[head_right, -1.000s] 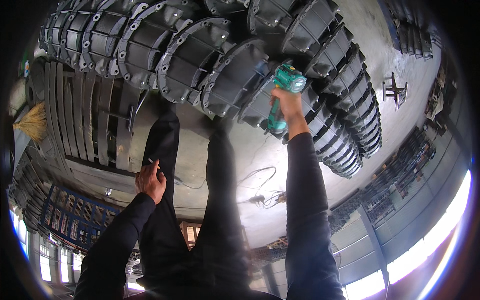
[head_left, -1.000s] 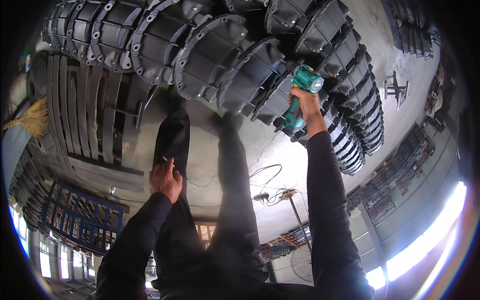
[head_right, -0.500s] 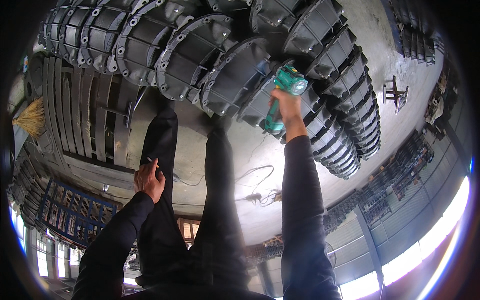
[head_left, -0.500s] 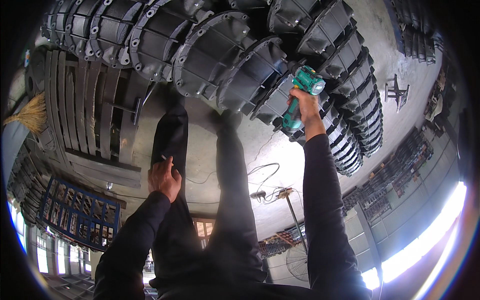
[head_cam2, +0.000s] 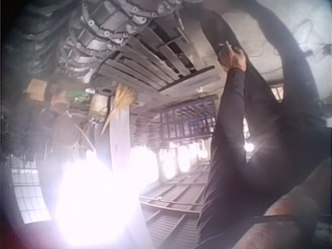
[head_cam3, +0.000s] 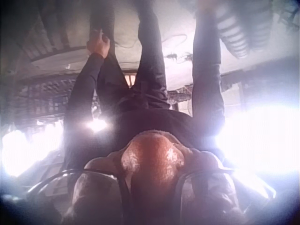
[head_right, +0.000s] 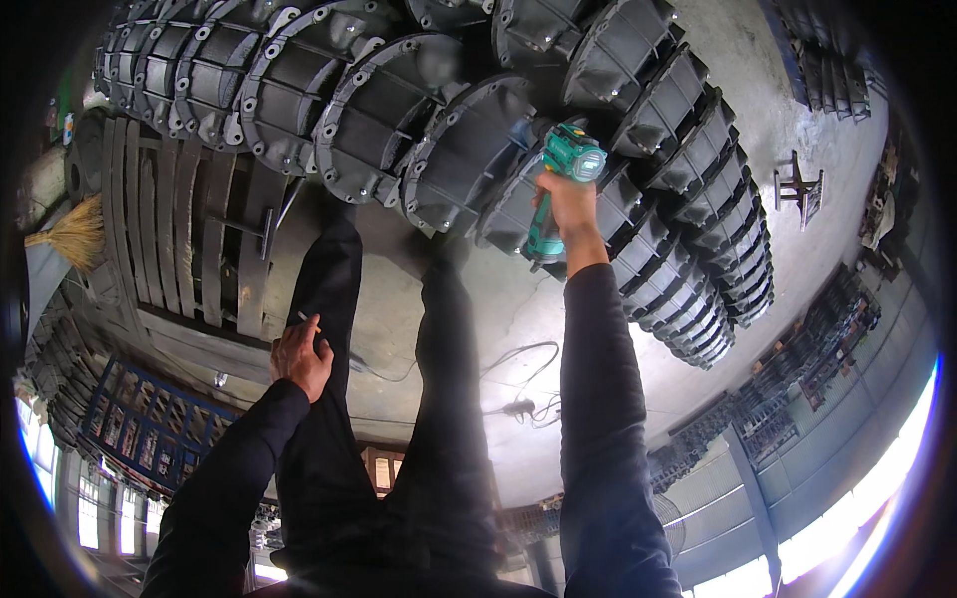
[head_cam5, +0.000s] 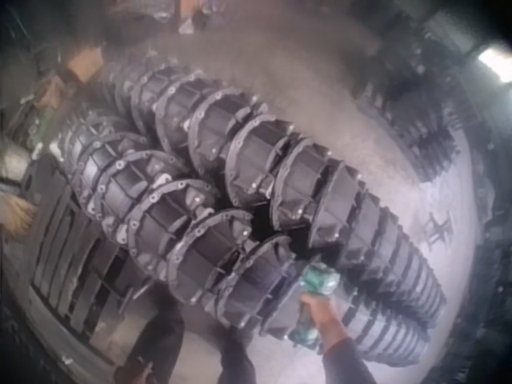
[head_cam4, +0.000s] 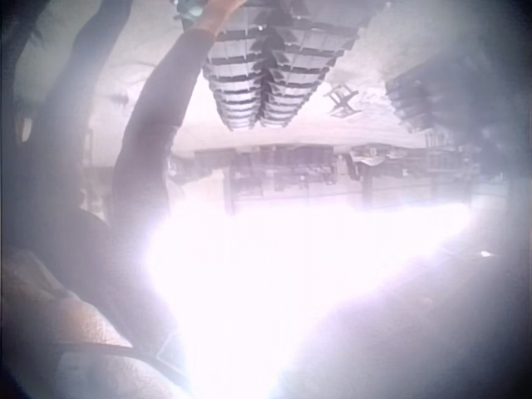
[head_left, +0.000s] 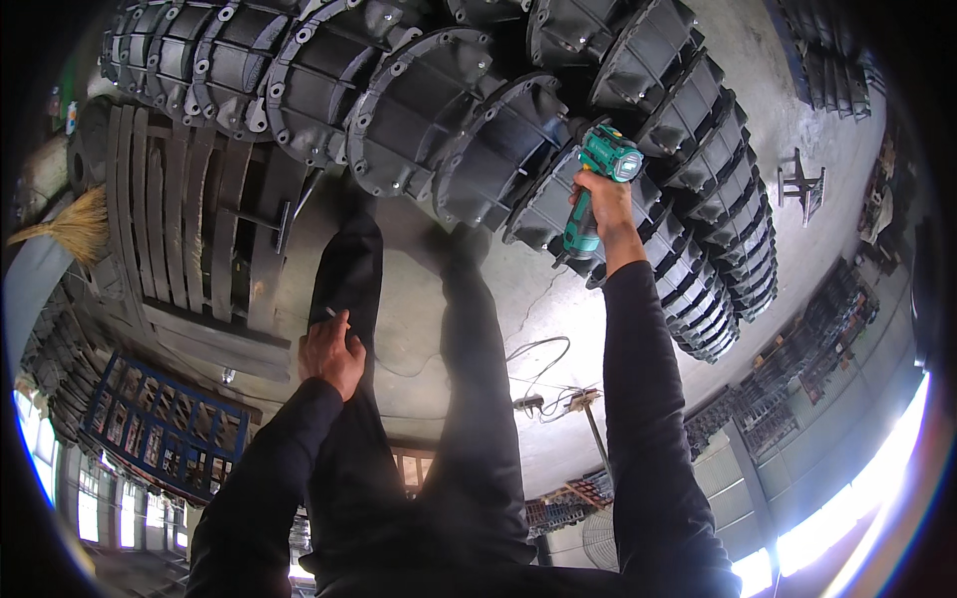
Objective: The person uses a cordless drill to make holes in stacked metal parts in a workshop. The person holds the drill with one hand and occasionally steadies the parts with the other hand while drilling.
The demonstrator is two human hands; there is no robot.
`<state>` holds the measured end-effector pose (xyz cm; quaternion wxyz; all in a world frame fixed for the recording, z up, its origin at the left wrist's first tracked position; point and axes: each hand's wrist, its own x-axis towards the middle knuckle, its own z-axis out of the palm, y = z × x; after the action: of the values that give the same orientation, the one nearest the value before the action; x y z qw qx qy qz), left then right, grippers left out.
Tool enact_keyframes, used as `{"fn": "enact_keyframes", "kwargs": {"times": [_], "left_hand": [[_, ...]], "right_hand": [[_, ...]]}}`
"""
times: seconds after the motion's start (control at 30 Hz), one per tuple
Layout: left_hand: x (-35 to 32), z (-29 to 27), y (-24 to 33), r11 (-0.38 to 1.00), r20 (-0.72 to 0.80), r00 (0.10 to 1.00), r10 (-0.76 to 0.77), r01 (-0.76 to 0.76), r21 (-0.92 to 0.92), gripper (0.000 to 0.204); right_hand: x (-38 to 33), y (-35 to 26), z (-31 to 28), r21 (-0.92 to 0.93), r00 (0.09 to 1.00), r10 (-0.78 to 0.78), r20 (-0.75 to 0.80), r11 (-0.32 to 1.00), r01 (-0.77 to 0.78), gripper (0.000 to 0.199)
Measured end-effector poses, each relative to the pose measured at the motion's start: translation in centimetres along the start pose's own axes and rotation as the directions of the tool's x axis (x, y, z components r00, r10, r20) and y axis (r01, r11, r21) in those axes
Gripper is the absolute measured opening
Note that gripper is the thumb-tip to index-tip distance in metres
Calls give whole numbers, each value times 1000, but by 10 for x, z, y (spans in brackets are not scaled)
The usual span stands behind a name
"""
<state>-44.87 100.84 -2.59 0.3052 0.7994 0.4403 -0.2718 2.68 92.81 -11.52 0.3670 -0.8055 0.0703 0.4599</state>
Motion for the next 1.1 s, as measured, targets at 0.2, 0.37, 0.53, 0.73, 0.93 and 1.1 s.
{"fn": "enact_keyframes", "kwargs": {"times": [0.2, 0.37, 0.53, 0.73, 0.93, 1.1], "left_hand": [[-4, 9, 4, 1000, -29, 999, -18, 18, 15, 43], [-11, 16, 3, 999, -45, 998, -37, 36, -20, 43], [-17, 23, 1, 996, -50, 997, -63, 60, -61, 43], [-24, 29, 0, 995, -119, 991, -53, 42, -95, 46], [-30, 30, -11, 987, -81, 995, -66, 54, -151, 48], [-30, 25, -18, 983, -75, 992, -103, 91, -158, 48]], "right_hand": [[-4, 7, -8, -29, 996, -93, -15, 995, 93, 20], [-5, 9, -15, -114, 984, -175, 23, 978, 177, 20], [-52, -16, -40, -158, 984, -173, 52, 971, 179, 22], [-57, -32, 35, -79, 954, -262, 145, 958, 275, 25], [-14, -39, 113, -25, 972, -228, 61, 973, 230, 17], [-8, -44, 120, -43, 985, -173, 26, 984, 174, 20]]}}
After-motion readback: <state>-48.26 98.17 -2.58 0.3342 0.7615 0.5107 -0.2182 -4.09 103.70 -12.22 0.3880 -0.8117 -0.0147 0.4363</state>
